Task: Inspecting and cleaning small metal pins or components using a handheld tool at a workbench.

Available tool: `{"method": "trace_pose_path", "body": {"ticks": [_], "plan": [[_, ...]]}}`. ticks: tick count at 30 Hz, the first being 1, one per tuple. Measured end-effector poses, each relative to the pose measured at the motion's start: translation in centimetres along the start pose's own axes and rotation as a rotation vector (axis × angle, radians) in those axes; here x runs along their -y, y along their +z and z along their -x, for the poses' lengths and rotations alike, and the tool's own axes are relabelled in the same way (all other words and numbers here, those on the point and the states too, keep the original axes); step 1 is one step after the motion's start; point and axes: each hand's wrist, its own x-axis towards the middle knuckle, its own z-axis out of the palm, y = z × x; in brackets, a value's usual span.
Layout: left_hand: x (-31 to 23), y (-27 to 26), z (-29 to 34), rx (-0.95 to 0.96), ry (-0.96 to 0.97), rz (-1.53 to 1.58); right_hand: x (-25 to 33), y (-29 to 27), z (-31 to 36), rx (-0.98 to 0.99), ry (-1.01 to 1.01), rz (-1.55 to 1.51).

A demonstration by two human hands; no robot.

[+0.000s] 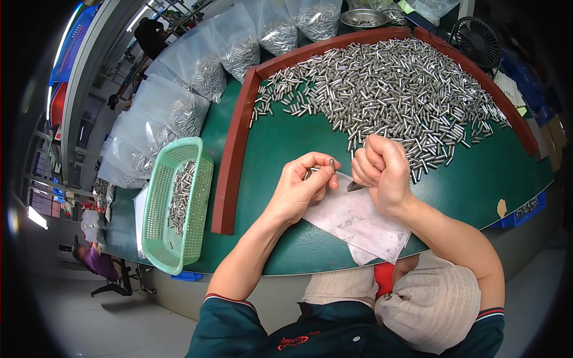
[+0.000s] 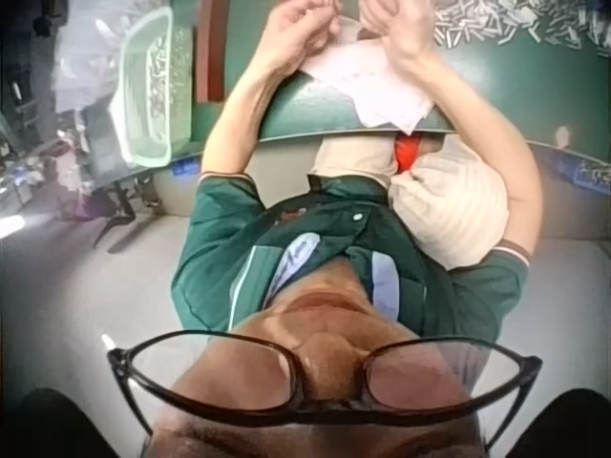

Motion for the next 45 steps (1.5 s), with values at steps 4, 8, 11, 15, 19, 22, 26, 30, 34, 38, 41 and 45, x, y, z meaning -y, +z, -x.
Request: {"method": "trace_pose_path", "body": {"ticks": [4,8,11,15,19,22,26,30,34,38,41,45], "plan": [[-0.4,-0.9,0.1,0.107,-0.125,0.486,0.0,0.1,0.0,0.007,0.002,-0.016],[-0.3,-1.3,0.0,0.109,-0.192,0.564,0.0,0.2,0.0,-0.010,-0.012,0.020],[-0.1,-1.6,0.0,0.124,-0.215,0.607,-0.1,0.3,-0.1,-0.022,-0.004,0.025],[-0.2,-1.6,0.1,0.144,-0.214,0.618,-0.2,0.3,-0.1,-0.025,-0.014,0.023],[-0.1,-1.5,0.0,0.172,-0.203,0.674,-0.1,0.2,-0.1,-0.019,-0.006,0.023],[0.1,-1.5,-0.2,0.158,-0.216,0.649,-0.1,0.0,-0.1,-0.023,-0.006,0.021],[-0.1,-1.6,-0.3,0.164,-0.216,0.642,-0.1,0.1,-0.3,-0.025,-0.004,0.016],[-1.0,-2.2,0.4,0.143,-0.193,0.514,-0.1,1.0,-0.3,-0.027,0.010,0.007],[-4.1,-3.0,2.6,-0.105,0.137,0.064,-0.3,0.6,-0.2,-0.029,-0.006,-0.015],[-8.5,-4.6,7.0,-0.656,0.525,-0.829,-0.1,0.6,0.3,-0.045,-0.029,0.015],[-9.7,-9.1,9.8,-0.960,0.514,-1.174,-0.4,0.6,0.1,-0.045,-0.022,0.013],[-9.8,-13.7,13.9,-1.135,0.133,-1.407,-0.4,0.8,0.1,-0.041,-0.016,0.011]]}}
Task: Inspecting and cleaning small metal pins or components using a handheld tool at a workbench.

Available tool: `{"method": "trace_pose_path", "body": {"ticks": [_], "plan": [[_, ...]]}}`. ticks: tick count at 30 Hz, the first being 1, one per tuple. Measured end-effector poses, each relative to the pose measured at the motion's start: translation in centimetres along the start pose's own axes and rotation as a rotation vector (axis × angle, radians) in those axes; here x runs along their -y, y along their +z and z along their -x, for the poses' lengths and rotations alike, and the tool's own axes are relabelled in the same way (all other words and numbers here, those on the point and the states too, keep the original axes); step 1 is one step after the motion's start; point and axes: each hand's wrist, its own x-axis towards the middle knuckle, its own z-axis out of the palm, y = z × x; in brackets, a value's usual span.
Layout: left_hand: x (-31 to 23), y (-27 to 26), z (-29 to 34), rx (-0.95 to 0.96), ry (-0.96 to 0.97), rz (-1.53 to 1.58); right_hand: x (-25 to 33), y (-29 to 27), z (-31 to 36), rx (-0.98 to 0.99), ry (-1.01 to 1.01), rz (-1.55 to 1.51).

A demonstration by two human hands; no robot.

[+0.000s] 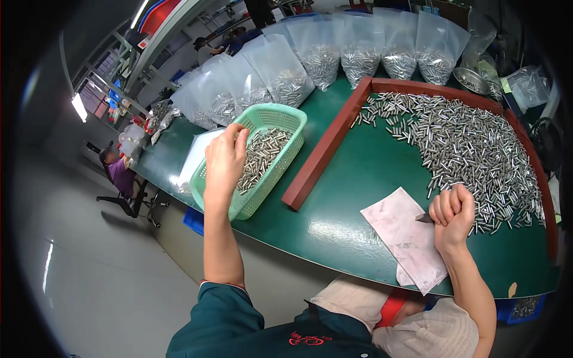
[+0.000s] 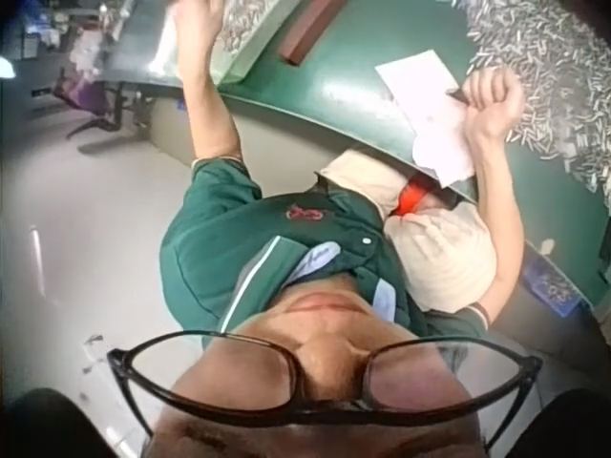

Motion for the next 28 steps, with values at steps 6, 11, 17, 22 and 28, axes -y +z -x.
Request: {"method": "trace_pose_path", "body": {"ticks": [6,11,17,22,28], "plan": [[2.6,0.0,0.2,-0.131,0.137,-0.145,0.1,-0.2,-0.1,0.000,0.001,-0.017],[-4.5,2.0,0.8,-0.076,0.294,0.089,-0.6,-0.9,0.6,0.109,-0.124,0.101],[-12.9,6.3,2.2,0.113,0.597,0.371,-0.7,-0.2,1.6,0.615,-0.527,0.692],[-16.5,9.9,3.5,0.391,0.841,0.498,0.6,0.1,1.9,0.681,-0.670,0.687],[-16.7,12.3,4.5,0.438,0.859,0.517,2.1,-1.3,0.1,0.160,-0.745,0.260]]}}
